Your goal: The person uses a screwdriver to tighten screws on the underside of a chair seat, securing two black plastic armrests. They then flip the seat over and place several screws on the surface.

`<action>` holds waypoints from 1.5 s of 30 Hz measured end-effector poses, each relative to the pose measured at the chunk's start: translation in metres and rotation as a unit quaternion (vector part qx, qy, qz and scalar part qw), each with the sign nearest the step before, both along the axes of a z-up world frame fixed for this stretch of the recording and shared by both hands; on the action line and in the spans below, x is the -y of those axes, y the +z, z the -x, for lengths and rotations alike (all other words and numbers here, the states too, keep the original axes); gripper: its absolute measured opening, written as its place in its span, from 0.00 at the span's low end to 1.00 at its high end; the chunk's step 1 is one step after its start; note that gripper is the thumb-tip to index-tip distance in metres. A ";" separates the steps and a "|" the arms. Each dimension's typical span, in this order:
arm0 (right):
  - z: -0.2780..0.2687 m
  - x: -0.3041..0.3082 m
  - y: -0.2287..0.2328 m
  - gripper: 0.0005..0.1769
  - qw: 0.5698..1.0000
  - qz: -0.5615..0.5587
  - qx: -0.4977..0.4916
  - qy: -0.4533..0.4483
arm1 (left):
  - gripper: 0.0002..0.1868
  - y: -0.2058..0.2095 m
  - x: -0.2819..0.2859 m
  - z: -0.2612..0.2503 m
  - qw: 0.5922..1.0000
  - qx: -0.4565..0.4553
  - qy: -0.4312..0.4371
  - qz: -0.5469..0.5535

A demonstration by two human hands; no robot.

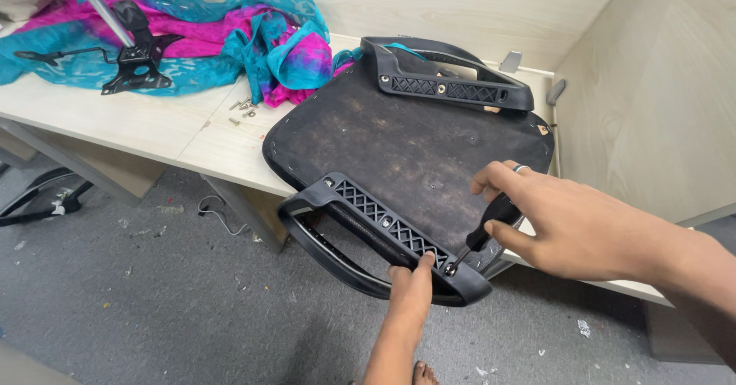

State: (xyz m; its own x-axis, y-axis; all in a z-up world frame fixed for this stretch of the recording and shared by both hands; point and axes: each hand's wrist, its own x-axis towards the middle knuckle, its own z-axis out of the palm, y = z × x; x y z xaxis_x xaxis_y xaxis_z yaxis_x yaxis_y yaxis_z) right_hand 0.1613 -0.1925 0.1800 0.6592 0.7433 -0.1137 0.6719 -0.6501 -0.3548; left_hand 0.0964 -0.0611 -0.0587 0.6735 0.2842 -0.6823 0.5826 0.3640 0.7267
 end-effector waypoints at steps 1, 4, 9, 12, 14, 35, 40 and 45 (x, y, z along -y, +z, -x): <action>0.000 0.000 -0.001 0.25 0.999 0.025 -0.019 -0.021 | 0.39 0.000 0.003 0.005 1.000 0.026 0.007 -0.008; -0.001 0.001 -0.001 0.21 0.985 0.132 -0.052 -0.094 | 0.38 0.002 0.009 0.017 0.995 0.089 0.019 -0.026; 0.001 0.001 -0.001 0.22 0.973 0.191 -0.027 -0.125 | 0.44 0.009 0.010 0.028 0.983 0.176 0.031 0.032; 0.003 0.003 -0.001 0.23 0.994 -0.077 0.014 0.074 | 0.51 0.017 0.011 0.036 0.996 0.089 -0.005 -0.011; 0.003 0.001 -0.001 0.21 0.995 0.099 -0.008 -0.032 | 0.50 0.022 0.014 0.038 0.995 0.097 0.003 -0.027; -0.001 -0.012 0.005 0.18 0.984 0.173 0.009 -0.041 | 0.45 0.017 0.026 0.026 0.988 0.111 0.060 -0.090; -0.013 -0.012 0.000 0.17 0.989 0.145 0.015 -0.011 | 0.40 0.005 0.023 0.024 0.985 0.135 0.070 -0.082; -0.021 -0.022 0.006 0.16 0.986 0.166 -0.025 -0.003 | 0.42 -0.011 0.008 0.015 0.990 0.132 0.041 0.016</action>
State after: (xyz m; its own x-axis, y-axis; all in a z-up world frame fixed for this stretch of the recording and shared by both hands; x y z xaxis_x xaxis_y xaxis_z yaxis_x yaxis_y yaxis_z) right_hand 0.1827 -0.1701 0.1859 0.6513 0.6553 -0.3826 0.6542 -0.7404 -0.1545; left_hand 0.0810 -0.0690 -0.0700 0.8054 0.3253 -0.4955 0.3419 0.4279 0.8366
